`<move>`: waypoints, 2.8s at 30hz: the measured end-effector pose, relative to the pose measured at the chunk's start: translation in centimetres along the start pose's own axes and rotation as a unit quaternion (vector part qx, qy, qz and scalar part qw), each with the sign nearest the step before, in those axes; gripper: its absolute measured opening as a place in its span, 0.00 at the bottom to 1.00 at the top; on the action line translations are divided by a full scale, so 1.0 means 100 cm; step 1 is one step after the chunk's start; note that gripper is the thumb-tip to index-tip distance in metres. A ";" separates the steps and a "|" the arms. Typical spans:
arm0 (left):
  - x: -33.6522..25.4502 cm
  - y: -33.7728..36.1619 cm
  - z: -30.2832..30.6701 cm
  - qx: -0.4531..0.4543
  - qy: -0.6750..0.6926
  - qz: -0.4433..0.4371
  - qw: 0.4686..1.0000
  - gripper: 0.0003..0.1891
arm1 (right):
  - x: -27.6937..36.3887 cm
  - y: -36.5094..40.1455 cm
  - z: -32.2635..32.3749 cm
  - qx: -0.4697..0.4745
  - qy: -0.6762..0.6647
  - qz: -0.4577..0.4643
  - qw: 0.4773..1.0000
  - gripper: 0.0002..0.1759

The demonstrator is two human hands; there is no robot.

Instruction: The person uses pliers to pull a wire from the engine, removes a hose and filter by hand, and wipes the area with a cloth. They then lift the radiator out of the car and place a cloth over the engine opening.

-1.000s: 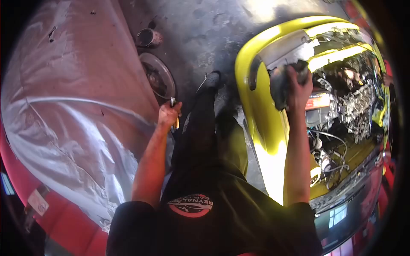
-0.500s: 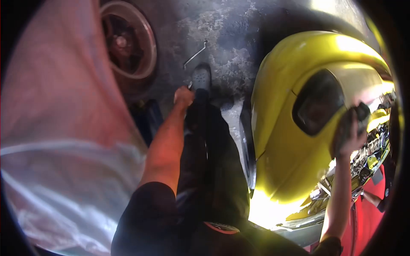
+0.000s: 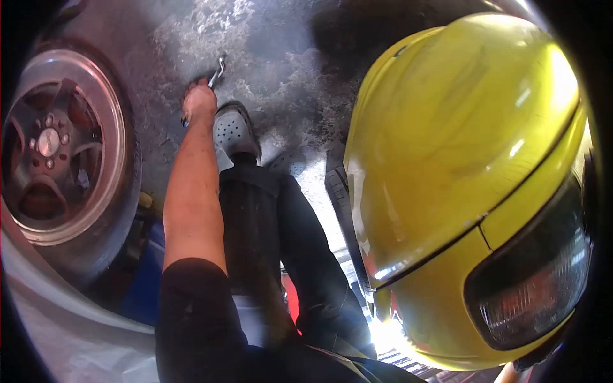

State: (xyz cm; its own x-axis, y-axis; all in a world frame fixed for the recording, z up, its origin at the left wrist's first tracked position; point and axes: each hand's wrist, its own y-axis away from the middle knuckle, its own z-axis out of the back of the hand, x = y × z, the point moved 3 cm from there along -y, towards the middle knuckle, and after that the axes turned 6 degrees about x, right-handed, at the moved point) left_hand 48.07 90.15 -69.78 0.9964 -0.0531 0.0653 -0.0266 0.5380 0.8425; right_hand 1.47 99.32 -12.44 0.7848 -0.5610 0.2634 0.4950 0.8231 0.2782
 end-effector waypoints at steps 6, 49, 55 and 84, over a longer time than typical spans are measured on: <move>-0.019 0.121 0.065 -0.072 -0.020 -0.110 0.991 0.19 | 0.024 0.006 0.033 -0.014 -0.041 0.008 0.999 0.25; -0.398 0.149 0.947 -0.078 -0.061 -0.282 0.954 0.12 | 0.077 -0.104 0.101 0.236 -0.278 -0.501 0.785 0.29; -0.568 0.112 1.035 -0.118 -0.118 -0.350 0.922 0.09 | 0.122 -0.199 0.112 0.175 -0.468 -0.429 0.753 0.13; -1.441 -0.183 1.178 0.147 -0.081 -0.264 0.950 0.10 | 0.142 -0.725 0.397 -0.018 -0.551 -0.815 0.178 0.28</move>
State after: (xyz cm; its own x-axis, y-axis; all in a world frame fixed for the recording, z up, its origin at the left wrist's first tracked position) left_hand -104.44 -11.18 -31.65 0.8528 -0.3915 -0.3456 0.4280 0.1447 0.8921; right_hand -38.07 28.20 7.85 -0.9526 0.2824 -0.1130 -0.2517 -0.5233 0.8141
